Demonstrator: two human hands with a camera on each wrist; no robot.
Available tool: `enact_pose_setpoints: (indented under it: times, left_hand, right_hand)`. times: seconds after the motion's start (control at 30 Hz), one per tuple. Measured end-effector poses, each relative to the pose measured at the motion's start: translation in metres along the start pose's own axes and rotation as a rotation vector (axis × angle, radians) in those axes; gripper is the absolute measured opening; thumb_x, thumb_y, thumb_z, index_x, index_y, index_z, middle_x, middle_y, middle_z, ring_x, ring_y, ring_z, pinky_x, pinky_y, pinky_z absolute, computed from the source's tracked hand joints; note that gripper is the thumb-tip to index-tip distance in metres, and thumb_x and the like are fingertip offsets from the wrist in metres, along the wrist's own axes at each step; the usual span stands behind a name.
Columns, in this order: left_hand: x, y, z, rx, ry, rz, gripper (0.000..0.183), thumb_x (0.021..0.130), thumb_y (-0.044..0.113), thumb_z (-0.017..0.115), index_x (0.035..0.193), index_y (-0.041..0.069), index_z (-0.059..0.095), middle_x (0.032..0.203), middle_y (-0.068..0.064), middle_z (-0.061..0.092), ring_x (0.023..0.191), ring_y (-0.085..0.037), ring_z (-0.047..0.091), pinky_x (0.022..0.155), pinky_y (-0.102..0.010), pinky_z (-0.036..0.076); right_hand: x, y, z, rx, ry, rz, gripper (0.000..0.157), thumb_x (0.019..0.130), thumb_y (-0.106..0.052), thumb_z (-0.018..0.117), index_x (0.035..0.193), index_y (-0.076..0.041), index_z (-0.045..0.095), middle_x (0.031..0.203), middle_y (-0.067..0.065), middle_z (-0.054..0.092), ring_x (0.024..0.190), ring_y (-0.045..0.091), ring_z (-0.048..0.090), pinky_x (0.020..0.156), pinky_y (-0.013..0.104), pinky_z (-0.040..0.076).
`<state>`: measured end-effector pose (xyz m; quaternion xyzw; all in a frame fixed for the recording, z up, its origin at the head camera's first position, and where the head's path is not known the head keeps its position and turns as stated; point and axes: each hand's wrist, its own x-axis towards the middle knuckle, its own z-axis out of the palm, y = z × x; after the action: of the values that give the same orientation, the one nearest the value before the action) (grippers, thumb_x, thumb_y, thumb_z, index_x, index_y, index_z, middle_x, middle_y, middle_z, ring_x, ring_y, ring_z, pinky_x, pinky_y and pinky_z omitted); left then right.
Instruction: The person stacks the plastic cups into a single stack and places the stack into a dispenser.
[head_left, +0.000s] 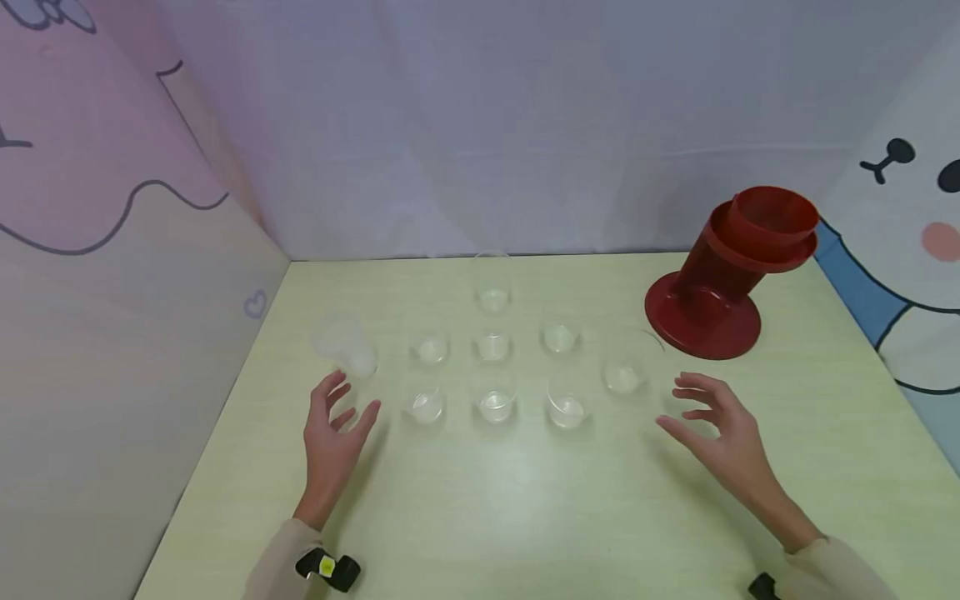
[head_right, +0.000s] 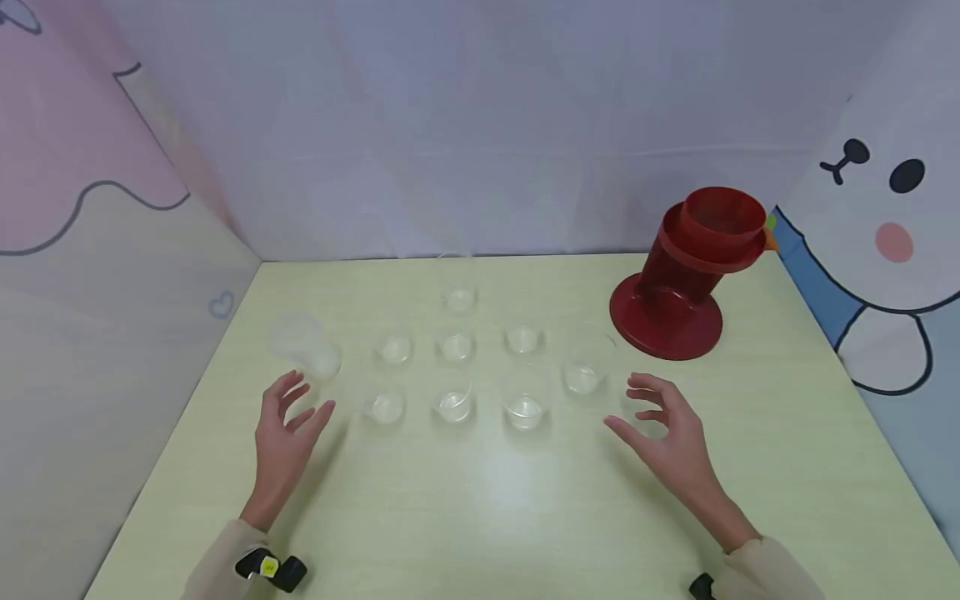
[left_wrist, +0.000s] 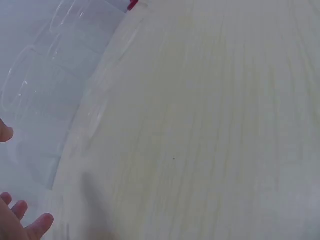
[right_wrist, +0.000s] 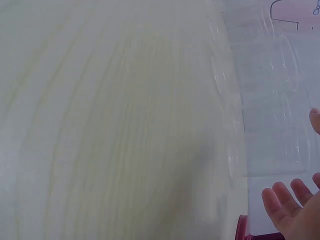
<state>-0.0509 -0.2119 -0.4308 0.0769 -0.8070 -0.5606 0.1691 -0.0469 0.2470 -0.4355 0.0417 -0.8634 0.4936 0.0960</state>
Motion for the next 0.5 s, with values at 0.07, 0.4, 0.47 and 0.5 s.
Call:
enact_pose_setpoints:
  times: [0.07, 0.4, 0.47, 0.5]
  left_hand:
    - [0.002, -0.001, 0.000, -0.026, 0.008, -0.004, 0.063, 0.083, 0.006, 0.072, 0.136, -0.001, 0.039, 0.135, -0.014, 0.046, 0.124, -0.031, 0.045, 0.093, -0.051, 0.045]
    - [0.012, -0.005, 0.000, -0.131, 0.120, -0.022, 0.064, 0.083, 0.001, 0.071, 0.135, -0.007, 0.035, 0.131, -0.022, 0.045, 0.120, -0.038, 0.046, 0.080, -0.018, 0.051]
    - [0.014, -0.006, 0.000, -0.125, 0.133, -0.032, 0.065, 0.083, 0.003, 0.071, 0.136, -0.006, 0.035, 0.131, -0.020, 0.046, 0.120, -0.037, 0.046, 0.079, -0.015, 0.050]
    - [0.015, -0.007, 0.000, -0.128, 0.141, -0.037, 0.066, 0.082, 0.004, 0.072, 0.136, -0.005, 0.035, 0.131, -0.021, 0.045, 0.120, -0.037, 0.046, 0.078, -0.014, 0.050]
  right_hand:
    - [0.001, 0.000, 0.001, 0.012, 0.003, 0.007, 0.057, 0.081, -0.008, 0.075, 0.130, -0.009, 0.047, 0.124, 0.010, 0.052, 0.106, 0.004, 0.054, 0.079, 0.010, 0.048]
    - [0.006, 0.003, 0.010, 0.050, 0.004, 0.026, 0.062, 0.080, -0.007, 0.076, 0.132, -0.008, 0.044, 0.126, 0.009, 0.050, 0.108, 0.003, 0.053, 0.080, 0.011, 0.048]
    - [0.007, 0.005, 0.012, 0.048, 0.009, 0.021, 0.062, 0.079, -0.007, 0.076, 0.132, -0.007, 0.044, 0.126, 0.008, 0.050, 0.108, 0.003, 0.053, 0.080, 0.011, 0.048]
    - [0.008, 0.006, 0.012, 0.041, 0.010, 0.019, 0.063, 0.079, -0.007, 0.077, 0.133, -0.007, 0.043, 0.126, 0.008, 0.050, 0.108, 0.003, 0.053, 0.080, 0.011, 0.048]
